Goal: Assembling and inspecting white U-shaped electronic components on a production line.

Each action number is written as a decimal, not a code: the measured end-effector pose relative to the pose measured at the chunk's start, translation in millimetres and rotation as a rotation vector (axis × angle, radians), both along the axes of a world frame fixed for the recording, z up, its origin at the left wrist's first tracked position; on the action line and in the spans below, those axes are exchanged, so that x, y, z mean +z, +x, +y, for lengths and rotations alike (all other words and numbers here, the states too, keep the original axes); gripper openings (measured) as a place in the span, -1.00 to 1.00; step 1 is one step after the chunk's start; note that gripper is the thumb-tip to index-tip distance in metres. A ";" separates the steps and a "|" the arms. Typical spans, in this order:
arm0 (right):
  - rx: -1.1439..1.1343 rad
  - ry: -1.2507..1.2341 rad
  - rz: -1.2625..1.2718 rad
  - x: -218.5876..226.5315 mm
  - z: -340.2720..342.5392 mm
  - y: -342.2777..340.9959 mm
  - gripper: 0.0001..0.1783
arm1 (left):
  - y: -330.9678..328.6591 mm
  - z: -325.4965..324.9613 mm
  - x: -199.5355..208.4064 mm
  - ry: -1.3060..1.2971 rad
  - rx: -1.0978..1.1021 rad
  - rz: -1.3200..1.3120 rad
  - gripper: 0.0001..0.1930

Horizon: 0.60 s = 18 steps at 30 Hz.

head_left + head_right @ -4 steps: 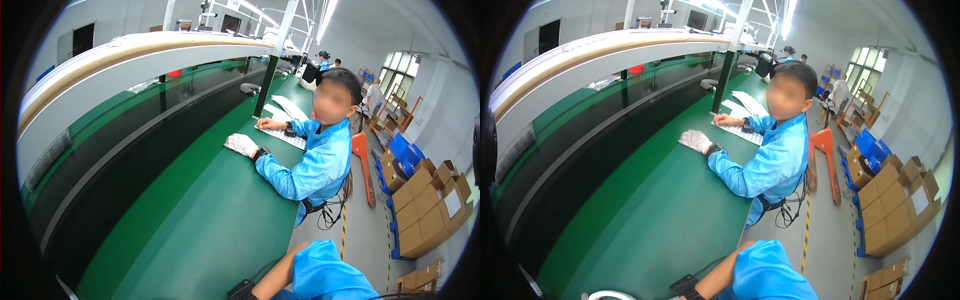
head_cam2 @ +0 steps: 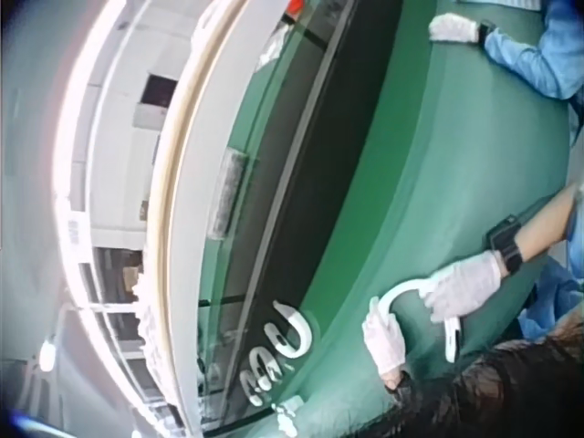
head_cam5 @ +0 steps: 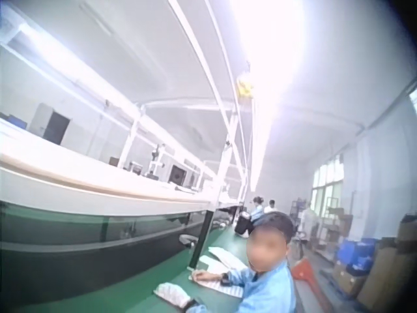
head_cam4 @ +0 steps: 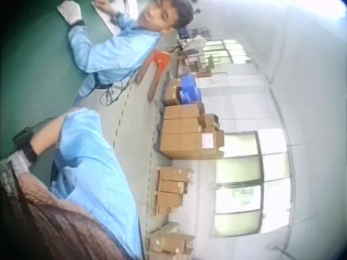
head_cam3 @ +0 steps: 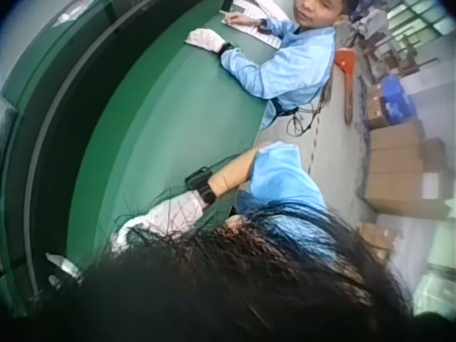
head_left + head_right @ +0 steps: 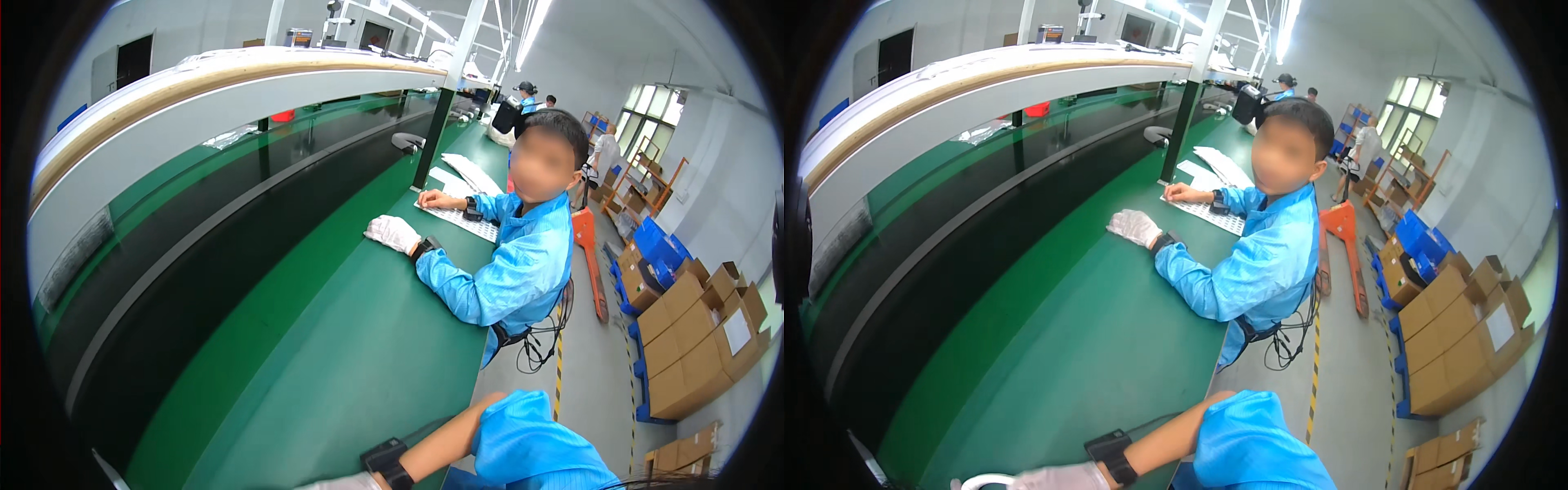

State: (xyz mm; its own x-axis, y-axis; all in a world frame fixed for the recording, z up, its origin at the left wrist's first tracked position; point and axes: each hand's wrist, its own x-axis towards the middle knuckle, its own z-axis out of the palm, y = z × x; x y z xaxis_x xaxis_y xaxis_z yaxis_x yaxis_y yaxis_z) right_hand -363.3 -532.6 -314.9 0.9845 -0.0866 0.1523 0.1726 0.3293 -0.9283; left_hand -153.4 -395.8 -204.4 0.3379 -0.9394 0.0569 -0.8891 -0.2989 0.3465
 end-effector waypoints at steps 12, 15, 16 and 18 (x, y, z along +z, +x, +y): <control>-0.256 -0.199 -0.010 32.5 -4.0 6.3 -0.57 | 12.4 0.0 -13.4 0.003 0.015 -0.063 -0.41; -0.296 -0.175 0.047 2.3 -20.7 8.5 -0.63 | 1.8 -9.9 -5.4 0.035 0.014 -0.097 -0.41; -0.209 -0.817 -0.052 78.0 -27.8 3.5 -0.74 | 3.2 -7.3 -6.9 0.034 0.016 -0.090 -0.41; -0.056 -1.373 -0.302 139.4 -15.0 3.7 -0.82 | 6.0 -7.0 -6.9 -0.018 -0.004 -0.049 -0.41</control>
State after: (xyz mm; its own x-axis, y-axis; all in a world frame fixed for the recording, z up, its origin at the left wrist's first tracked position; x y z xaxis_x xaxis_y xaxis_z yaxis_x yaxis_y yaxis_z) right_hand -359.6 -547.6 -175.5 0.8992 0.2643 0.3486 0.4029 -0.8108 -0.4247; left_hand -147.4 -402.7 -211.3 0.3309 -0.9393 0.0903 -0.9063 -0.2897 0.3076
